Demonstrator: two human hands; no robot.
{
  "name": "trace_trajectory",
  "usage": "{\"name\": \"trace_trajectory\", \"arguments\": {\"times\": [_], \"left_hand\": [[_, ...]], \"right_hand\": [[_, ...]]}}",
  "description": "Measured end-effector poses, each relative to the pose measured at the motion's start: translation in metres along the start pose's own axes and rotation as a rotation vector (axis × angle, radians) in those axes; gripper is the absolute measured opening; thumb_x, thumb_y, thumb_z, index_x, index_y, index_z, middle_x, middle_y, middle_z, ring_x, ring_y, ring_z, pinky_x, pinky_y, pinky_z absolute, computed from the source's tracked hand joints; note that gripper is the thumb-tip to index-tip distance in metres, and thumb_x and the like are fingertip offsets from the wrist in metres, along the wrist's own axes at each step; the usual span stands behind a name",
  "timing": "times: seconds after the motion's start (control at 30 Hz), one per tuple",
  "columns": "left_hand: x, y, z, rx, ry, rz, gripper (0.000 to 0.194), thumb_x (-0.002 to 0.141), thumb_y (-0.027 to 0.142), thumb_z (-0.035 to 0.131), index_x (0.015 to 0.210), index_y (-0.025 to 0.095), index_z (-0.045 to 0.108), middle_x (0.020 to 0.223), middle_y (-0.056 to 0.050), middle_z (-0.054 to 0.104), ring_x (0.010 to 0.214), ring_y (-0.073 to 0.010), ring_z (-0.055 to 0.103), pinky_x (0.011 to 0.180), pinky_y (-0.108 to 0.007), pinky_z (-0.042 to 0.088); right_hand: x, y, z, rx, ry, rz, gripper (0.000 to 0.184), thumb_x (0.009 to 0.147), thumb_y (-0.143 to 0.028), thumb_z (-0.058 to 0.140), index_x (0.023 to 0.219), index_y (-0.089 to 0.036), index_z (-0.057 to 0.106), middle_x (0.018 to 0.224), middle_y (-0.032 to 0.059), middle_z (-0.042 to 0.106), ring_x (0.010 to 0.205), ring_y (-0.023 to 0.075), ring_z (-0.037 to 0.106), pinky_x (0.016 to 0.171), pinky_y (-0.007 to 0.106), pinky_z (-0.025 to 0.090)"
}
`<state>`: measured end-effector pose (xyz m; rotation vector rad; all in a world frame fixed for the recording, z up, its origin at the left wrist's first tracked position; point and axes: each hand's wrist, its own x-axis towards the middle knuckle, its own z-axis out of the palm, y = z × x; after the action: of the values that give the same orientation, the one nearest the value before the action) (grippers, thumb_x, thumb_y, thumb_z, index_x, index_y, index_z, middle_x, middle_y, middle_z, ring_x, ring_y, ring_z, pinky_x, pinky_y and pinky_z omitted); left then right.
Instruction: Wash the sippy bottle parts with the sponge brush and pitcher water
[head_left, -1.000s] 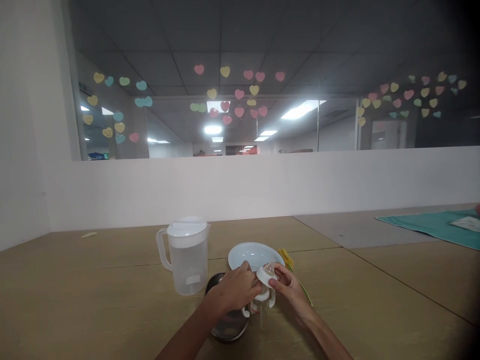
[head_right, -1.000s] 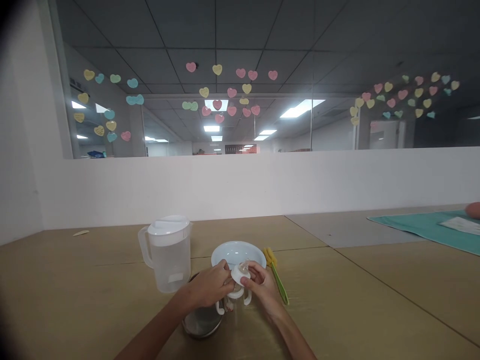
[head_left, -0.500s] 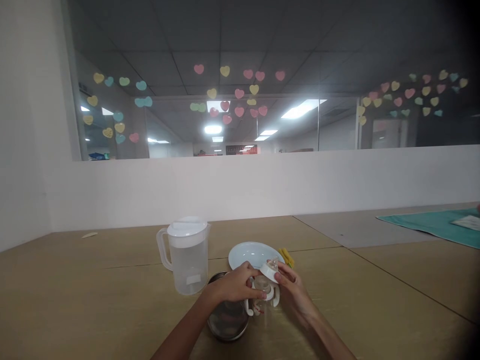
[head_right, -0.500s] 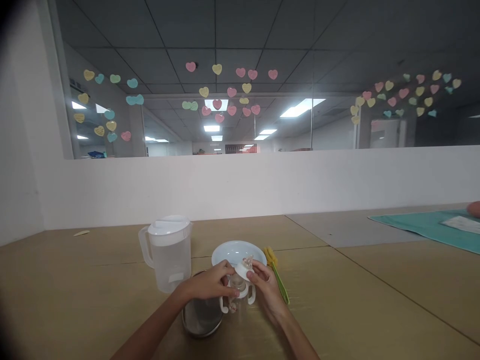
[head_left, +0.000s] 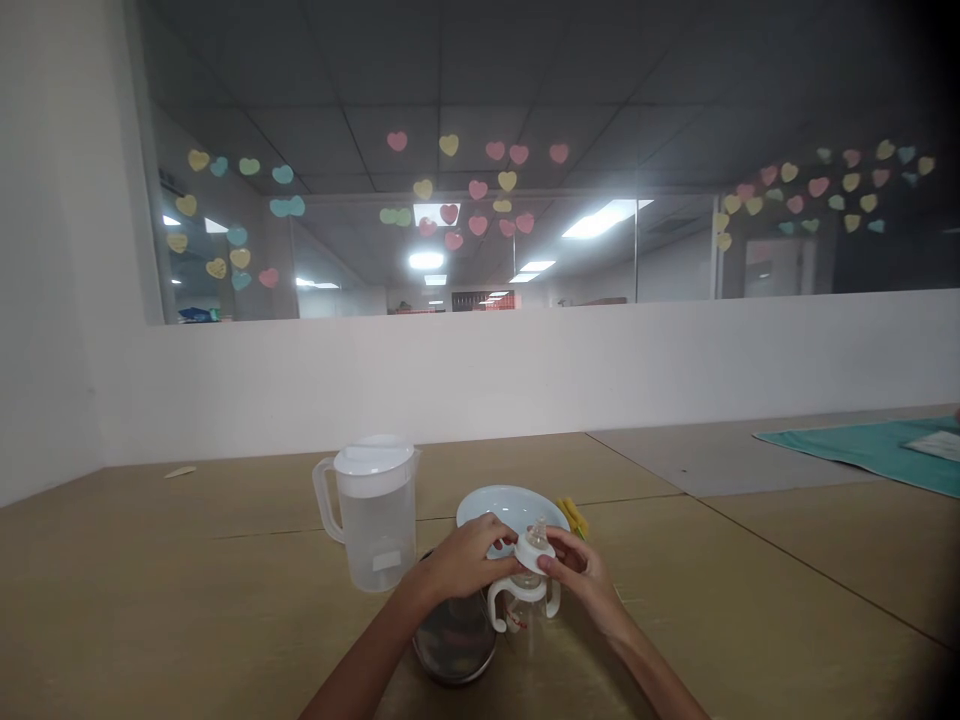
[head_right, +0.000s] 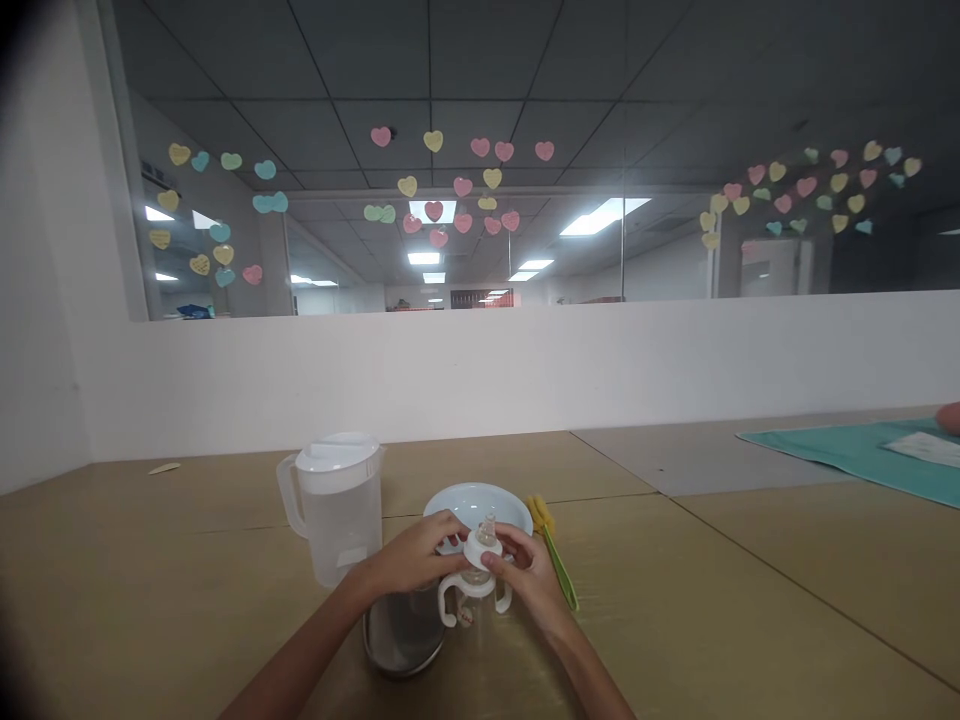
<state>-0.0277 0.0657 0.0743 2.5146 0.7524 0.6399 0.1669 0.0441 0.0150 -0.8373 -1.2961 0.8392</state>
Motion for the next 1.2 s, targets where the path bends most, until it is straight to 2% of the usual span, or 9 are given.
{"name": "trace_trajectory", "arguments": {"times": [0.1, 0.3, 0.47, 0.6, 0.77, 0.87, 0.97, 1.03, 1.2], "left_hand": [[0.001, 0.0, 0.0, 0.028, 0.027, -0.001, 0.035, 0.079, 0.047, 0.055, 0.097, 0.018, 0.061, 0.099, -0.005, 0.057, 0.091, -0.0189, 0.053, 0.08, -0.027, 0.04], [0.001, -0.004, 0.004, -0.018, 0.021, -0.065, 0.04, 0.073, 0.047, 0.061, 0.103, 0.02, 0.062, 0.103, -0.004, 0.058, 0.091, -0.0185, 0.055, 0.078, -0.026, 0.041], [0.003, -0.006, 0.009, 0.026, 0.036, -0.063, 0.038, 0.071, 0.043, 0.061, 0.099, 0.018, 0.063, 0.097, -0.004, 0.059, 0.084, -0.0175, 0.055, 0.074, -0.025, 0.042], [0.003, -0.003, 0.01, 0.016, 0.036, -0.078, 0.038, 0.071, 0.042, 0.06, 0.098, 0.016, 0.063, 0.095, -0.005, 0.06, 0.081, -0.0172, 0.055, 0.071, -0.024, 0.042], [0.001, 0.004, 0.008, -0.006, -0.004, -0.116, 0.039, 0.074, 0.039, 0.057, 0.105, 0.016, 0.06, 0.102, -0.006, 0.06, 0.089, -0.0191, 0.056, 0.077, -0.026, 0.043], [-0.001, 0.006, 0.005, 0.028, -0.037, -0.123, 0.044, 0.074, 0.043, 0.057, 0.109, 0.017, 0.057, 0.107, -0.007, 0.059, 0.095, -0.0222, 0.055, 0.082, -0.03, 0.042], [-0.003, 0.006, 0.003, 0.044, -0.092, -0.088, 0.059, 0.069, 0.049, 0.063, 0.118, 0.019, 0.052, 0.112, -0.008, 0.058, 0.099, -0.0249, 0.053, 0.083, -0.032, 0.041], [-0.003, 0.006, 0.003, 0.036, -0.097, -0.041, 0.066, 0.066, 0.045, 0.068, 0.123, 0.021, 0.048, 0.115, -0.007, 0.056, 0.101, -0.0249, 0.052, 0.083, -0.032, 0.041], [-0.001, 0.004, 0.007, 0.008, -0.072, 0.03, 0.068, 0.061, 0.036, 0.072, 0.123, 0.022, 0.046, 0.115, -0.004, 0.056, 0.099, -0.0228, 0.051, 0.081, -0.029, 0.041]], "right_hand": [[-0.001, 0.001, 0.0, 0.028, 0.014, 0.025, 0.047, 0.051, -0.045, 0.08, 0.089, -0.019, 0.071, 0.099, 0.0133, 0.069, 0.091, 0.0276, 0.062, 0.083, 0.039, 0.047], [-0.004, 0.001, 0.003, 0.221, 0.064, 0.068, 0.044, 0.059, -0.046, 0.076, 0.095, -0.022, 0.07, 0.102, 0.0099, 0.068, 0.101, 0.0282, 0.06, 0.084, 0.038, 0.047], [-0.003, 0.0, 0.002, 0.082, 0.018, 0.065, 0.042, 0.056, -0.037, 0.079, 0.095, -0.021, 0.071, 0.107, 0.0098, 0.067, 0.102, 0.0284, 0.059, 0.087, 0.037, 0.046], [-0.002, -0.003, 0.001, 0.052, -0.012, 0.044, 0.041, 0.055, -0.036, 0.079, 0.093, -0.02, 0.072, 0.107, 0.0103, 0.067, 0.102, 0.0288, 0.059, 0.088, 0.038, 0.045], [-0.001, -0.005, 0.0, -0.022, -0.041, -0.028, 0.04, 0.057, -0.039, 0.078, 0.092, -0.02, 0.073, 0.105, 0.0112, 0.067, 0.1, 0.0294, 0.059, 0.088, 0.039, 0.046], [-0.001, -0.005, 0.0, -0.075, -0.064, -0.071, 0.038, 0.06, -0.041, 0.075, 0.092, -0.021, 0.073, 0.104, 0.0109, 0.067, 0.099, 0.0291, 0.06, 0.088, 0.04, 0.045], [-0.002, -0.007, 0.001, -0.144, -0.085, -0.081, 0.037, 0.063, -0.043, 0.073, 0.092, -0.02, 0.073, 0.101, 0.0117, 0.068, 0.097, 0.0298, 0.06, 0.087, 0.043, 0.046], [-0.003, -0.009, 0.003, -0.176, -0.091, -0.098, 0.036, 0.064, -0.043, 0.072, 0.091, -0.019, 0.073, 0.099, 0.0127, 0.068, 0.096, 0.03, 0.06, 0.087, 0.044, 0.046], [-0.002, -0.009, 0.007, -0.203, -0.066, -0.173, 0.033, 0.064, -0.043, 0.071, 0.088, -0.02, 0.074, 0.1, 0.0133, 0.068, 0.095, 0.0284, 0.061, 0.088, 0.042, 0.045]]}}
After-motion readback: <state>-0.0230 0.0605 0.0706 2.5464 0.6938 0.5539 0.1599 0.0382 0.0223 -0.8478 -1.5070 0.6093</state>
